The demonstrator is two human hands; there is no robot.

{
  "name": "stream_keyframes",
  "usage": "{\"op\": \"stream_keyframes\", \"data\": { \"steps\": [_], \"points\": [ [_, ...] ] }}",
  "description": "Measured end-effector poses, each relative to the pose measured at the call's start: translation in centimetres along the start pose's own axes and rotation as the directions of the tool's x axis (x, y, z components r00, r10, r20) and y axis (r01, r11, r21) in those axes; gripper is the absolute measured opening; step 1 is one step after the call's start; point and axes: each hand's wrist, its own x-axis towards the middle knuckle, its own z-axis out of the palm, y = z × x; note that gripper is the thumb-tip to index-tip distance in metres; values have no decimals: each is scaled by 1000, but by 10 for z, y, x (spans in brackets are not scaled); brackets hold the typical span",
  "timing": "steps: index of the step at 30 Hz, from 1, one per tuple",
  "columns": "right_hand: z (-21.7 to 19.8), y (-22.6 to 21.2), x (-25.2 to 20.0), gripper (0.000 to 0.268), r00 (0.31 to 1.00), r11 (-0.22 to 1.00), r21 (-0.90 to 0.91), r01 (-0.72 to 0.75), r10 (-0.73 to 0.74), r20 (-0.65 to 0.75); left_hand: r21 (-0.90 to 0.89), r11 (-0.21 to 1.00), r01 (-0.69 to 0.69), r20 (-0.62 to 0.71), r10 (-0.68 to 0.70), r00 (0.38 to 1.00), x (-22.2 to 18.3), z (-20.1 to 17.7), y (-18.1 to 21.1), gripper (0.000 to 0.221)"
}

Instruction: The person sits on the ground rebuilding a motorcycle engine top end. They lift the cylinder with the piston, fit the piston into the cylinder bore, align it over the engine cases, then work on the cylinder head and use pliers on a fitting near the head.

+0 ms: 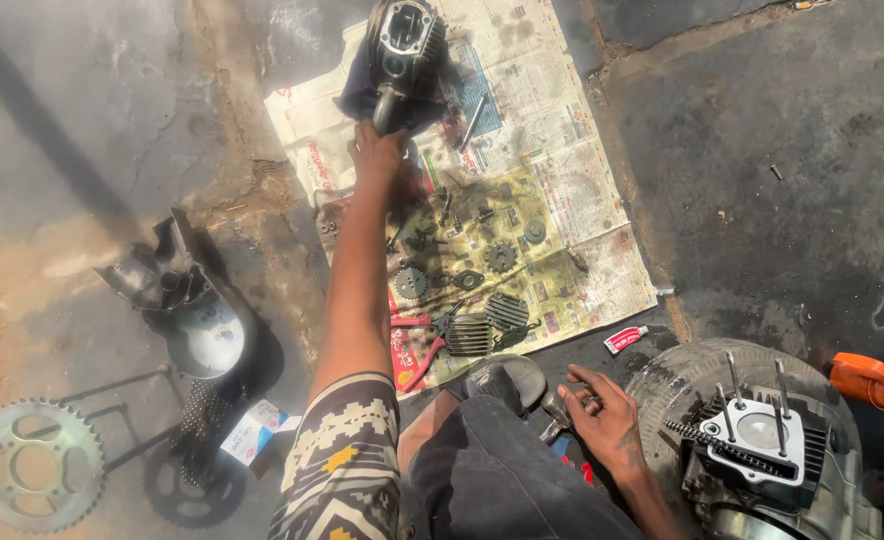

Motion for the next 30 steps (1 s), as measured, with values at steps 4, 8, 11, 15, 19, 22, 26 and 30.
{"op": "stream_keyframes", "data": {
  "steps": [4,8,11,15,19,22,26,30],
  "points": [
    [-7,-37,44,38,992,992,21,125,-124,-30,88,991,-98,-93,106,990,5,23,-24,40],
    [-17,-67,96,37,979,985,33,170,-165,-121,227,936,-269,-57,289,956,8,-29,-3,39],
    [-29,-82,101,37,964,973,66,222,-208,-167,298,885,-357,-121,406,906,17,-57,14,25],
    [-50,-87,80,35,969,977,64,206,-194,-155,273,876,-398,-190,455,870,66,-87,38,13],
    [-59,-67,50,31,968,982,25,186,-179,-174,288,861,-419,-208,483,850,105,-110,76,4],
    [-63,-71,27,32,959,978,49,201,-186,-215,370,822,-434,-151,514,845,102,-155,114,16],
    [-72,-87,6,32,916,946,-5,324,-315,-250,141,806,-575,-443,571,691,57,-225,165,14],
    [-60,-87,8,52,860,910,198,365,-247,-447,-167,863,-478,43,490,871,-6,-309,242,42]
  ]
}}
